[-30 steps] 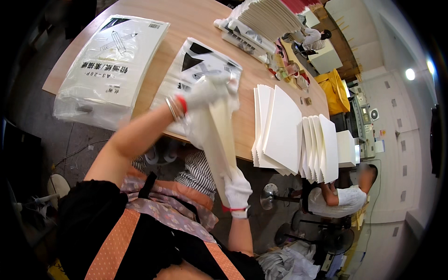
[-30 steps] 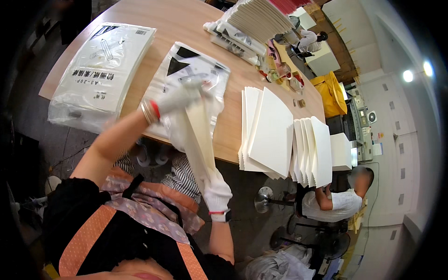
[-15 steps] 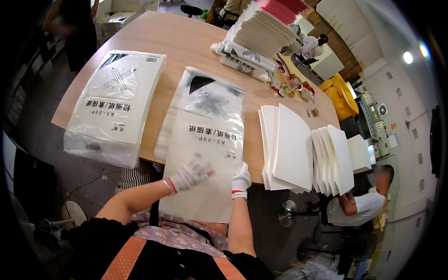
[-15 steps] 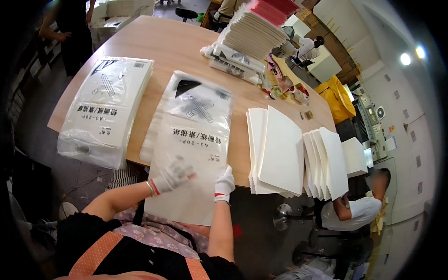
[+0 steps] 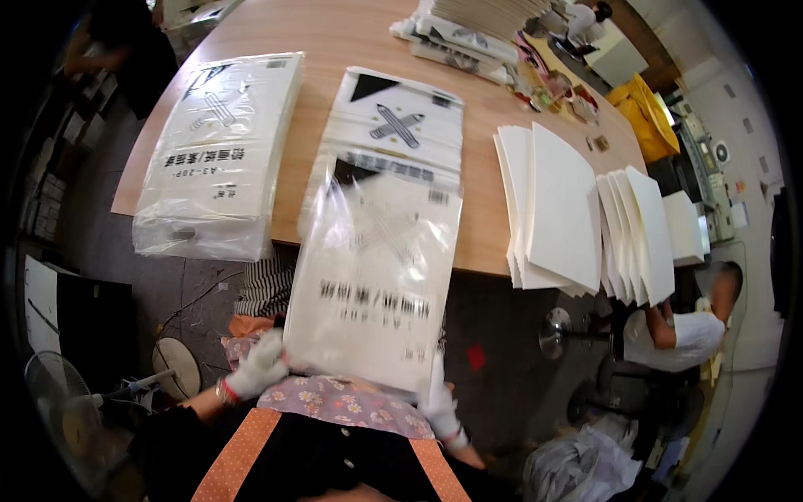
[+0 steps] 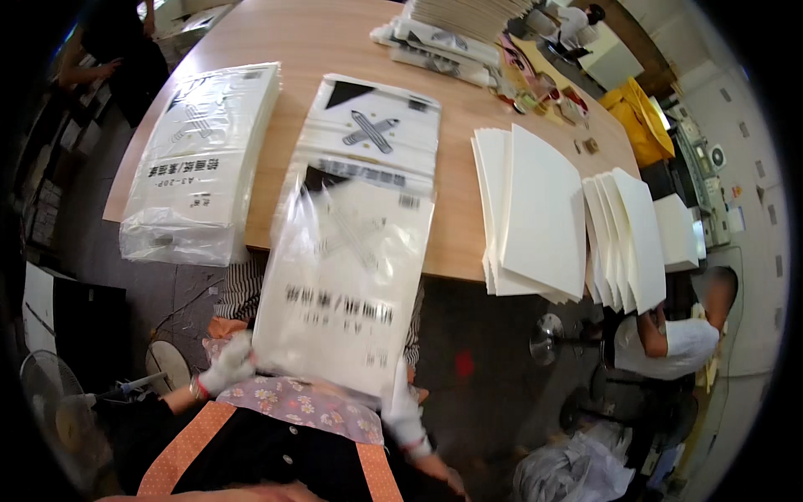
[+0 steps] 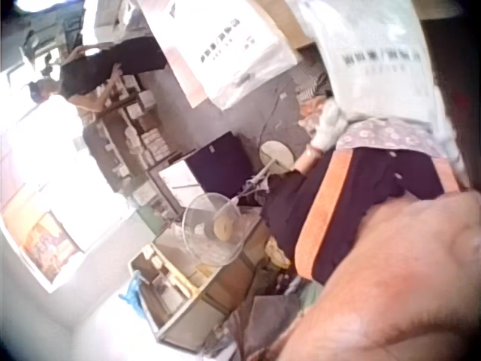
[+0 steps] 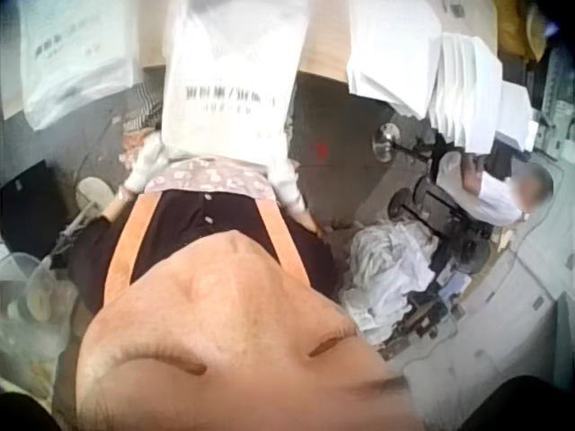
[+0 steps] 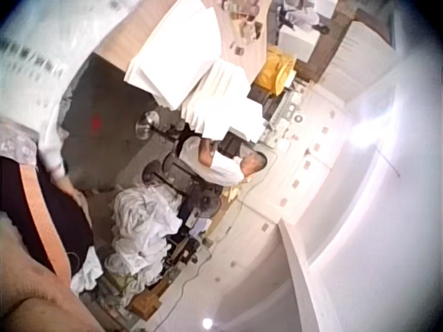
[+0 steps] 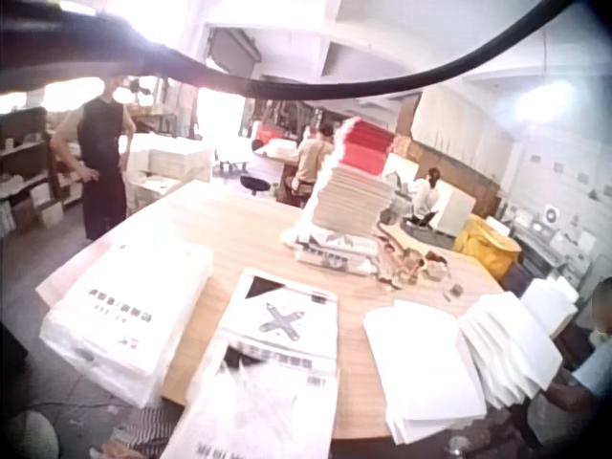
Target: The person repeatedly picks up stacks of white paper sheets from a table and places them into clear plastic packaging bags. They then fold the top of each bag to close it and set the packaged item aside. The process is repeated continuously throughout the clip.
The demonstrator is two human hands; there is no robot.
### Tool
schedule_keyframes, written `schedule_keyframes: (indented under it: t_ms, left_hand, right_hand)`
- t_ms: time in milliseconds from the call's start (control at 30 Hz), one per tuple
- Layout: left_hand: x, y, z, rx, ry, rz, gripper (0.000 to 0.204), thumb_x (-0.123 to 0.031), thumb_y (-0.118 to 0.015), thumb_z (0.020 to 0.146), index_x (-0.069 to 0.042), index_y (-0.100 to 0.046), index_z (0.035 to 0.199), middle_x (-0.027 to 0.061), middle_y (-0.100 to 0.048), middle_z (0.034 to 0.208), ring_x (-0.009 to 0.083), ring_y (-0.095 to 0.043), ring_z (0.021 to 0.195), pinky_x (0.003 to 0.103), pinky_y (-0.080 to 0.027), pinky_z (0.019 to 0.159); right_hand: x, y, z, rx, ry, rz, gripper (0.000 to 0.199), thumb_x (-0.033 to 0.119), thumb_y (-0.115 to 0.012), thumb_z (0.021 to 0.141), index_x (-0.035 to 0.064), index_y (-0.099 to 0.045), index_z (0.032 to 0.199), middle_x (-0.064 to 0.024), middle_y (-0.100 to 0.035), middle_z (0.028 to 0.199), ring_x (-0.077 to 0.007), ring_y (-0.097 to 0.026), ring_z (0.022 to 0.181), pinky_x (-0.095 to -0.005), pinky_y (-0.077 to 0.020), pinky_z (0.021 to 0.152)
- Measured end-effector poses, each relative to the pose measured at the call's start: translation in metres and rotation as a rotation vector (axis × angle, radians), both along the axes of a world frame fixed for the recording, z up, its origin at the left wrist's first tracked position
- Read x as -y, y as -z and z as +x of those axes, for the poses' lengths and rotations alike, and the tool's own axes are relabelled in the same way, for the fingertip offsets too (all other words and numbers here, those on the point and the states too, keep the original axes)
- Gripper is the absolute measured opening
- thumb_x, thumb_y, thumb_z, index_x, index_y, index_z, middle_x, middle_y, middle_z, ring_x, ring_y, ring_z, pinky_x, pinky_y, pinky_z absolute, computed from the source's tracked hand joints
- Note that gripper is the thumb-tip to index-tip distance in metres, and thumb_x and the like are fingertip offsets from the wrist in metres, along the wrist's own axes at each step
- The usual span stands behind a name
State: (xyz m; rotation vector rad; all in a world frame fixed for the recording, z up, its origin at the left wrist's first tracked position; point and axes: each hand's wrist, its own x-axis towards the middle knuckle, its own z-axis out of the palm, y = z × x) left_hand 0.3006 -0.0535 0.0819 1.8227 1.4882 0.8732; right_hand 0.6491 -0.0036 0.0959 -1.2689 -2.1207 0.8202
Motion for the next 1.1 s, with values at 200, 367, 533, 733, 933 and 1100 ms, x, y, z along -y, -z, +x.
schedule_keyframes:
  t_ms: [200,367,533,733,933,1100]
  left_hand:
    - [-0.025,-0.019,0.022,0.047,-0.065,0.191,0.018,0.002,-0.058,0.074,-0.002,-0.060,0.092,0.0198,-0.058,0.107,0.0356,-0.061,0.090,0.033,-0.051,0.074]
    - [-0.039,0.003,0.033,0.675,-0.296,-0.085,0.018,0.010,-0.036,0.077,-0.003,-0.047,0.082,0.0047,-0.050,0.074,0.0113,-0.057,0.056,0.025,-0.048,0.051]
    - [-0.077,-0.027,0.062,0.713,-0.077,-0.014,0.017,0.010,-0.037,0.075,-0.001,-0.048,0.081,0.0068,-0.050,0.073,0.0126,-0.056,0.055,0.027,-0.047,0.050]
    - [-0.098,-0.124,0.037,0.411,0.052,0.479,0.014,0.000,-0.060,0.064,-0.006,-0.050,0.072,0.0088,-0.054,0.074,0.0276,-0.057,0.065,0.033,-0.045,0.056]
    - [-0.111,-0.118,-0.068,1.131,-0.647,0.803,0.008,-0.009,-0.048,0.089,-0.009,-0.052,0.082,-0.0014,-0.048,0.075,0.0097,-0.045,0.066,0.025,-0.040,0.061]
    - [-0.111,-0.021,-0.240,1.096,-0.991,0.641,0.009,-0.010,-0.046,0.091,-0.008,-0.055,0.088,-0.0013,-0.052,0.082,0.0093,-0.050,0.074,0.023,-0.043,0.070]
  right_hand:
    - [-0.008,-0.011,0.002,0.311,-0.011,0.416,0.053,0.014,-0.045,0.091,-0.0058,-0.029,0.137,-0.0245,-0.054,0.120,-0.0397,-0.061,0.092,-0.0415,-0.0498,0.077]
    - [-0.036,-0.030,0.031,0.375,0.397,0.089,0.036,0.021,-0.053,0.089,0.0052,-0.054,0.121,-0.0195,-0.066,0.082,-0.0370,-0.063,0.072,-0.0446,-0.0500,0.065]
    - [-0.056,0.014,0.057,-0.174,0.617,-0.093,0.035,0.022,-0.055,0.090,0.0029,-0.056,0.119,-0.0153,-0.065,0.103,-0.0219,-0.065,0.087,-0.0324,-0.0506,0.079]
    - [-0.093,-0.009,-0.066,-0.684,0.306,-0.590,0.043,0.025,-0.054,0.092,0.0049,-0.046,0.129,-0.0068,-0.058,0.116,-0.0192,-0.058,0.103,-0.0299,-0.0502,0.082]
    - [-0.171,-0.028,-0.213,-1.198,-0.225,-1.063,0.028,0.014,-0.053,0.087,0.0042,-0.050,0.114,-0.0030,-0.053,0.094,-0.0173,-0.056,0.079,-0.0352,-0.0478,0.063]
    - [-0.163,0.001,-0.315,-0.803,-0.328,-1.045,0.020,0.008,-0.049,0.089,0.0032,-0.054,0.108,-0.0008,-0.052,0.070,-0.0126,-0.053,0.051,-0.0305,-0.0514,0.050]
